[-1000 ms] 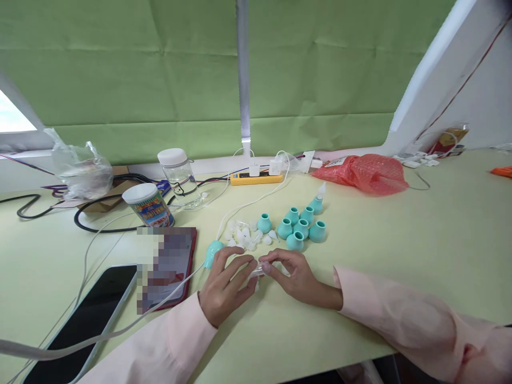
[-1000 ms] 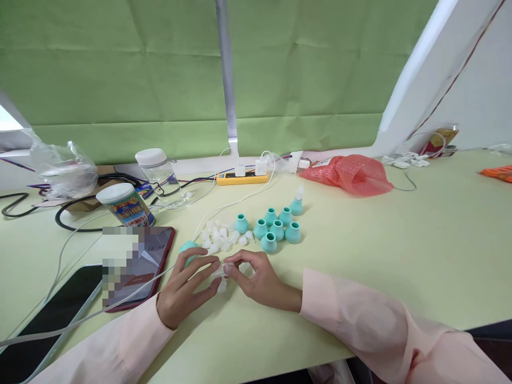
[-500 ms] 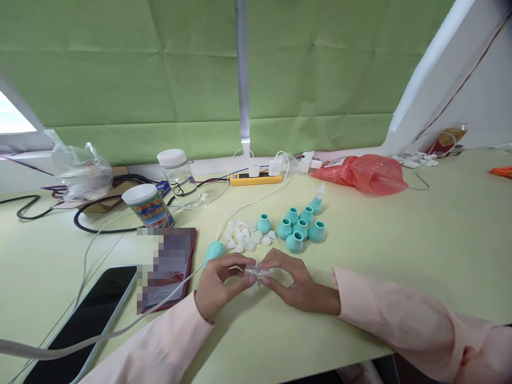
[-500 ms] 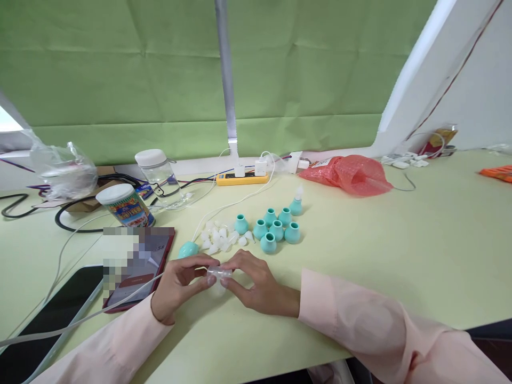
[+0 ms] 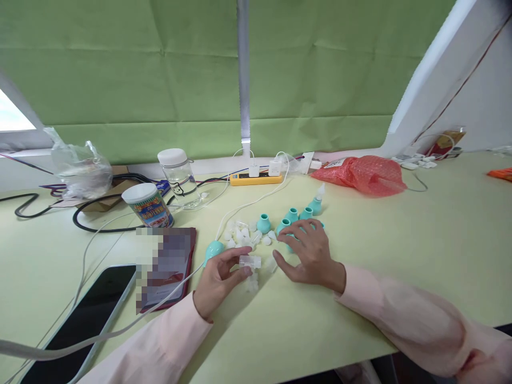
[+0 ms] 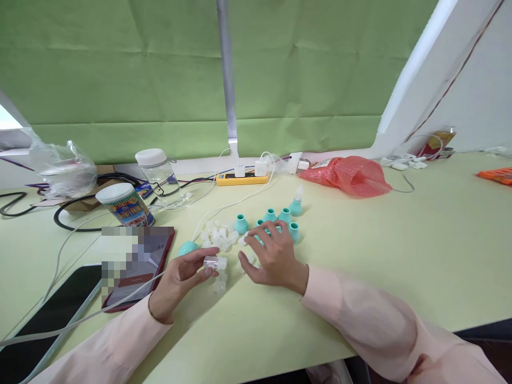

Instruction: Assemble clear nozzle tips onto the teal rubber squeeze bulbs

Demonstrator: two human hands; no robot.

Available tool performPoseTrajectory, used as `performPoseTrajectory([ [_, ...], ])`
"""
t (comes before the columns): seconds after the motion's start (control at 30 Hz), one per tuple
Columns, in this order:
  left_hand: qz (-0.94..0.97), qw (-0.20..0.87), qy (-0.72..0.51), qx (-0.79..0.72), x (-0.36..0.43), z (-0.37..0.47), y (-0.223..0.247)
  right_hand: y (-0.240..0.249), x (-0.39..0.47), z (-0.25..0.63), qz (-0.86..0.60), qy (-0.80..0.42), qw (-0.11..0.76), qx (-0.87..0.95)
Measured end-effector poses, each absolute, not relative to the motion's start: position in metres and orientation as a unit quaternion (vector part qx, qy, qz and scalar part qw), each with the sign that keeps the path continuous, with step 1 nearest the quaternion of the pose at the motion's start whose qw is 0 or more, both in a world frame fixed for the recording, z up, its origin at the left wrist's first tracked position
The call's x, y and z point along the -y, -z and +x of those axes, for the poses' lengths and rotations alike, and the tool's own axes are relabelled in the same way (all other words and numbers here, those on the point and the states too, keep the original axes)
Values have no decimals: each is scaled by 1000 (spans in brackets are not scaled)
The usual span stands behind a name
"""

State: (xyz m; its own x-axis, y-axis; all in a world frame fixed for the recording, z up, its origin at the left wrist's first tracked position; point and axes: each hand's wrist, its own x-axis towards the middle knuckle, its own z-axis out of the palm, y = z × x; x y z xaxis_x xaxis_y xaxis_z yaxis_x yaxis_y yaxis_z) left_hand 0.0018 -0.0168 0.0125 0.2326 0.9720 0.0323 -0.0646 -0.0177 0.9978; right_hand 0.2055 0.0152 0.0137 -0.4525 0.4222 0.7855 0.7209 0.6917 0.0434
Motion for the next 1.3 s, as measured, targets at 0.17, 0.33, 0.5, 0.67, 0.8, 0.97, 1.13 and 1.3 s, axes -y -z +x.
performPoseTrajectory([
  [0.17, 534, 557, -448, -452, 16, 2, -12, -17, -27, 213, -442, 222, 313, 811],
  [0.33, 513, 561, -456, -462, 12, 1, -13, -14, -27, 213, -496, 237, 253, 796],
  [0.5, 515, 524, -474, -484, 10, 0, -14, -15, -28, 214, -497, 195, 235, 813],
  [0.67, 489, 548, -477, -484, 9, -1, -9, -13, -30, 216, -406, 96, 300, 858],
  [0.8, 495, 550, -479, -473, 9, -1, -7, -10, -31, 215, -375, 32, 357, 855],
  [0.97, 494, 554, -472, -476, 9, -1, -7, -11, -33, 216, -424, 5, 329, 844],
  [1.13, 502, 545, -487, -462, 8, -2, -5, -13, -33, 219, -437, -12, 311, 844],
  [1.3, 487, 568, -467, -472, 9, -2, -5, -13, -21, 211, -370, 31, 412, 832],
])
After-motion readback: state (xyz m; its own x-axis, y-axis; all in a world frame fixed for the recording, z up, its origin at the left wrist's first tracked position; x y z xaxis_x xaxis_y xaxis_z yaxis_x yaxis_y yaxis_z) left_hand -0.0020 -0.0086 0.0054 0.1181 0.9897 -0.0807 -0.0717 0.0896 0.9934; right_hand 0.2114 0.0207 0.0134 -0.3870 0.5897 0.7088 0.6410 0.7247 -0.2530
